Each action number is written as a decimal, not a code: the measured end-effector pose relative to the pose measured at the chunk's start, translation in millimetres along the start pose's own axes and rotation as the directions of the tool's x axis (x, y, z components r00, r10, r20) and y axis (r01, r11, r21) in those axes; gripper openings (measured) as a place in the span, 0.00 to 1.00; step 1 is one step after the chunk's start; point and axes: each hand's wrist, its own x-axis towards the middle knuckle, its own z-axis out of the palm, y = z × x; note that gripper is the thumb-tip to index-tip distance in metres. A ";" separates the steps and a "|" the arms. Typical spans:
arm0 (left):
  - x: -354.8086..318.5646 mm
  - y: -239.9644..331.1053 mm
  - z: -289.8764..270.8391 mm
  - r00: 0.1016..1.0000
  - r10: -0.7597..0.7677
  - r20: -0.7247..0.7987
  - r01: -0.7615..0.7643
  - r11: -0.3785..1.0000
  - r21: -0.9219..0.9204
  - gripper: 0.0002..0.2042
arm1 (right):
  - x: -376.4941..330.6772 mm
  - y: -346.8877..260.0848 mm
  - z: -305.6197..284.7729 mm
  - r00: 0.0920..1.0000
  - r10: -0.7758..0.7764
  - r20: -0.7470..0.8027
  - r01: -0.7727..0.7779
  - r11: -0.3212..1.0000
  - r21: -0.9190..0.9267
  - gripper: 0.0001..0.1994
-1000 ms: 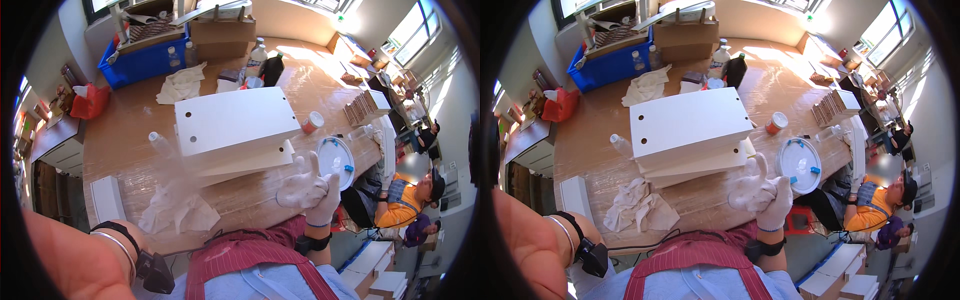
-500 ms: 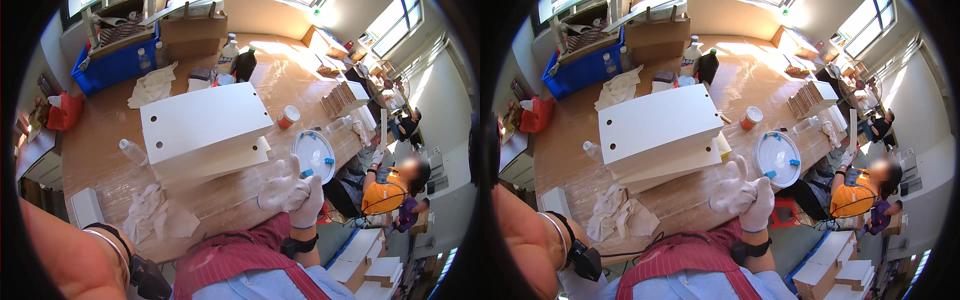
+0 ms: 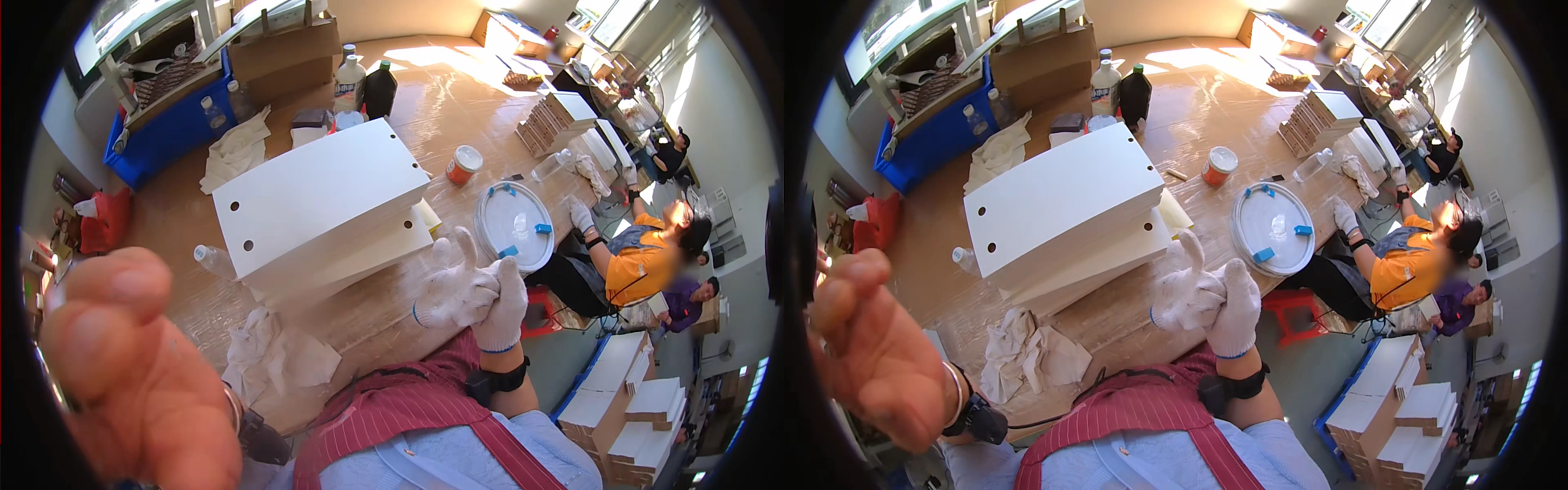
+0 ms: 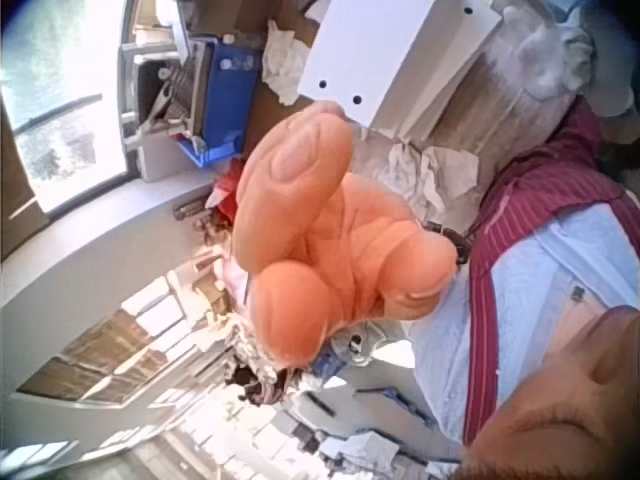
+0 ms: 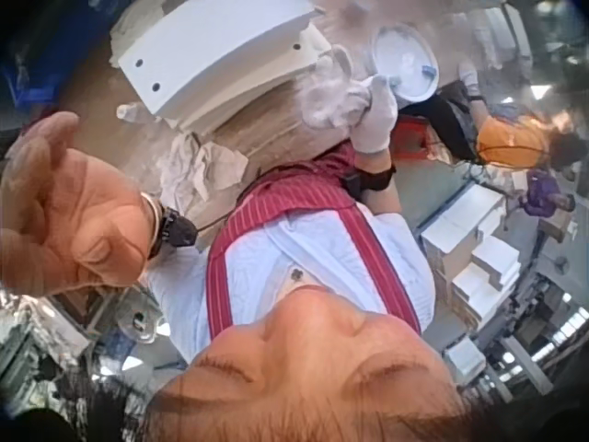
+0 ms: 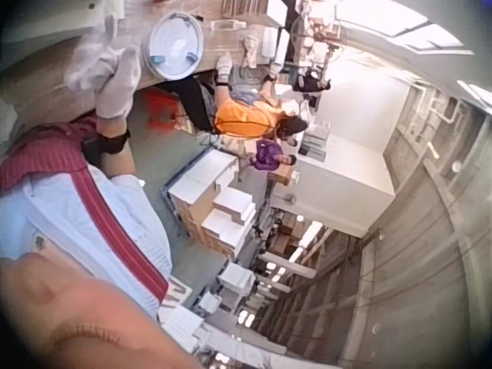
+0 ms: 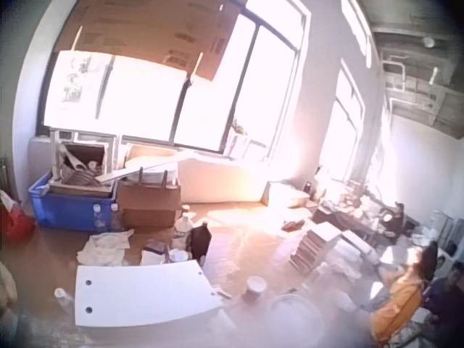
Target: Applying a substance (likely adhesive or sealant) to white furniture panels and wiping them.
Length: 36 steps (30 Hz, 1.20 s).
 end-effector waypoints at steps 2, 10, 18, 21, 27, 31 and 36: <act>-46.8 -42.6 66.5 0.889 -0.457 0.016 0.454 0.878 -0.150 0.18 | 0.7 -4.5 -12.6 0.998 -0.024 -0.051 0.022 0.999 -0.048 0.20; -193.4 -55.2 170.1 0.149 -0.811 0.566 0.890 -0.140 -0.435 0.20 | -4.3 28.8 14.0 0.973 0.214 0.091 -0.232 0.923 0.307 0.18; -215.9 -35.1 197.8 0.019 -0.579 0.815 0.859 -0.407 -0.309 0.25 | -7.8 23.8 1.3 0.947 0.280 0.157 -0.320 0.793 0.518 0.17; -218.6 -39.3 200.4 0.016 -0.565 0.825 0.808 -0.479 -0.343 0.25 | -7.5 26.0 -4.3 0.941 0.309 0.141 -0.334 0.771 0.542 0.17; -191.7 -57.0 171.6 0.094 -0.852 0.515 0.473 -0.417 -0.776 0.19 | -6.3 37.6 -27.0 0.981 0.139 -0.131 -0.137 0.990 0.024 0.14; -185.0 -55.5 163.0 0.160 -0.936 0.312 0.678 -0.125 -0.724 0.08 | -9.3 61.3 -34.6 0.938 -0.262 -0.226 0.085 0.806 -0.585 0.10; -189.5 -45.5 176.0 0.102 -0.913 0.395 0.880 -0.103 -0.464 0.09 | -18.0 44.9 -6.9 0.944 0.220 0.246 -0.027 0.793 -0.608 0.15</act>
